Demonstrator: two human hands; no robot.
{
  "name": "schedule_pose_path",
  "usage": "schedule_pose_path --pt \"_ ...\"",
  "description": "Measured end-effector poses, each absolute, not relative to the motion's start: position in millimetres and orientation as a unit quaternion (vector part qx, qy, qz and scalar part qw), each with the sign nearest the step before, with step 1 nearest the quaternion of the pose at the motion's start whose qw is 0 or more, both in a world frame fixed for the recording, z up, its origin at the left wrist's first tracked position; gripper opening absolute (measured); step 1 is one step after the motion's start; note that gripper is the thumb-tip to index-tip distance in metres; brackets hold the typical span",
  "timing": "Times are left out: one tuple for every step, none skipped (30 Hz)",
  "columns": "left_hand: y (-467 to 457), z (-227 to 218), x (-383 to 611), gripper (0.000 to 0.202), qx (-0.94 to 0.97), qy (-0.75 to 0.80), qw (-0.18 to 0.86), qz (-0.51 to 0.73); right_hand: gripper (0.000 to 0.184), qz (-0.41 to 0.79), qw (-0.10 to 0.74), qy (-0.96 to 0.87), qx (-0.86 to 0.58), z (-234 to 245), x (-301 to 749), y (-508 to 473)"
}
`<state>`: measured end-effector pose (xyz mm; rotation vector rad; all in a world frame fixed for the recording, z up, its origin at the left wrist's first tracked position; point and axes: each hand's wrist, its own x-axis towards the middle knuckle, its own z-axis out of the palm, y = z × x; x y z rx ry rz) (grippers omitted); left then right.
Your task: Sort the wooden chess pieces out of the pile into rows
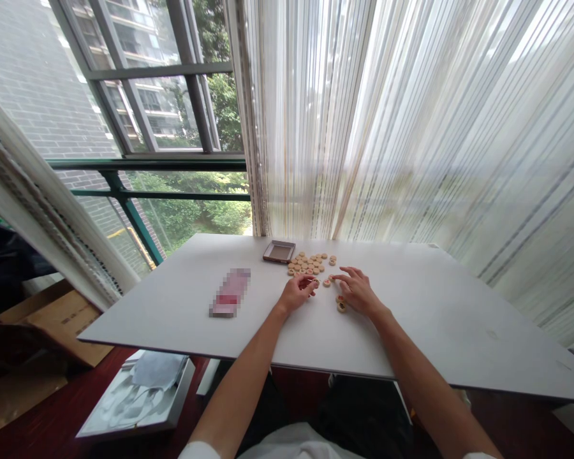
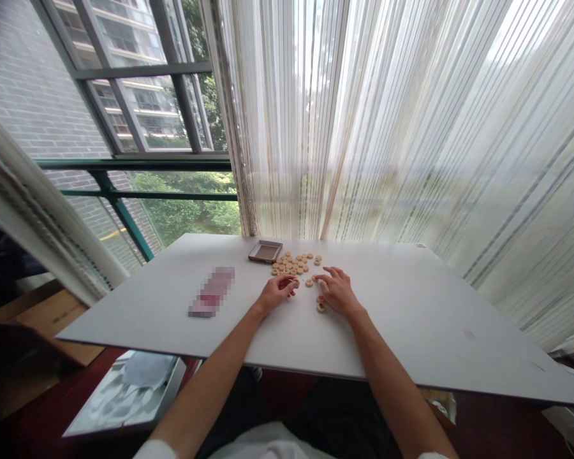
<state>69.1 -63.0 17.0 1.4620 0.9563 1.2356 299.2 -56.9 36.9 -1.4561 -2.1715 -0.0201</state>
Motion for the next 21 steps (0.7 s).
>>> schedule_pose_path --pt "-62.5 16.4 69.3 0.036 0.599 0.391 0.480 0.508 0.039 -0.009 0.257 -0.803 -0.538 36.3 297.3 -55.2" --pt "-62.1 15.9 69.4 0.036 0.599 0.390 0.479 0.509 0.039 -0.010 0.254 -0.804 -0.538 36.0 295.3 -53.6" --pt "-61.7 15.5 69.5 0.036 0.599 0.390 0.479 0.510 0.039 -0.010 0.251 -0.806 -0.536 35.9 293.3 -52.3" --pt "-61.5 15.4 69.6 0.037 0.599 0.390 0.479 0.510 0.040 -0.009 0.249 -0.808 -0.534 36.0 291.5 -51.2" --pt "-61.4 15.6 69.6 0.037 0.599 0.390 0.479 0.510 0.040 -0.008 0.248 -0.810 -0.532 36.0 290.0 -50.4" --pt "-61.6 16.0 69.7 0.037 0.599 0.390 0.479 0.510 0.041 -0.007 0.248 -0.811 -0.530 36.0 289.0 -49.8" --pt "-62.0 16.7 69.8 0.037 0.599 0.389 0.478 0.510 0.041 -0.006 0.248 -0.812 -0.528 35.9 288.6 -49.3" --pt "-62.5 17.4 69.8 0.037 0.600 0.388 0.478 0.511 0.042 -0.005 0.250 -0.813 -0.526 35.6 288.9 -48.9" --pt "-63.1 18.2 69.8 0.037 0.600 0.387 0.478 0.511 0.042 -0.005 0.252 -0.812 -0.526 35.2 289.6 -48.5" --pt "-63.7 18.8 69.7 0.036 0.600 0.386 0.478 0.512 0.042 -0.006 0.255 -0.810 -0.529 34.7 290.8 -48.0" --pt "-64.2 19.2 69.7 0.036 0.600 0.385 0.478 0.512 0.042 -0.008 0.257 -0.806 -0.532 34.1 292.1 -47.4" --pt "-64.6 19.4 69.5 0.035 0.601 0.385 0.478 0.511 0.042 -0.010 0.259 -0.803 -0.537 33.5 293.3 -46.9" --pt "-64.8 19.5 69.3 0.035 0.603 0.386 0.478 0.509 0.042 -0.011 0.259 -0.801 -0.539 32.9 294.3 -46.4" --pt "-64.9 19.4 69.2 0.035 0.604 0.388 0.477 0.507 0.042 -0.012 0.258 -0.801 -0.540 32.3 294.7 -45.9" --pt "-65.0 19.3 69.0 0.035 0.605 0.389 0.477 0.505 0.042 -0.012 0.255 -0.802 -0.539 31.6 294.7 -45.6" --pt "-64.9 19.2 68.8 0.034 0.606 0.390 0.477 0.504 0.042 -0.011 0.252 -0.805 -0.537 31.0 294.1 -45.4" --pt "-64.9 19.2 68.7 0.034 0.606 0.390 0.478 0.503 0.042 -0.010 0.250 -0.807 -0.536 30.4 293.2 -45.3" --pt "-64.9 19.3 68.6 0.034 0.606 0.390 0.478 0.503 0.042 -0.009 0.247 -0.808 -0.535 29.8 292.1 -45.3" --pt "-64.8 19.5 68.5 0.034 0.606 0.389 0.477 0.504 0.042 -0.008 0.246 -0.808 -0.535 29.5 291.0 -45.4" --pt "-64.8 19.7 68.4 0.034 0.607 0.388 0.476 0.504 0.042 -0.009 0.245 -0.808 -0.536 29.2 290.0 -45.6" --pt "-64.8 19.9 68.3 0.034 0.608 0.388 0.475 0.505 0.042 -0.010 0.245 -0.808 -0.536 29.2 289.3 -46.0"
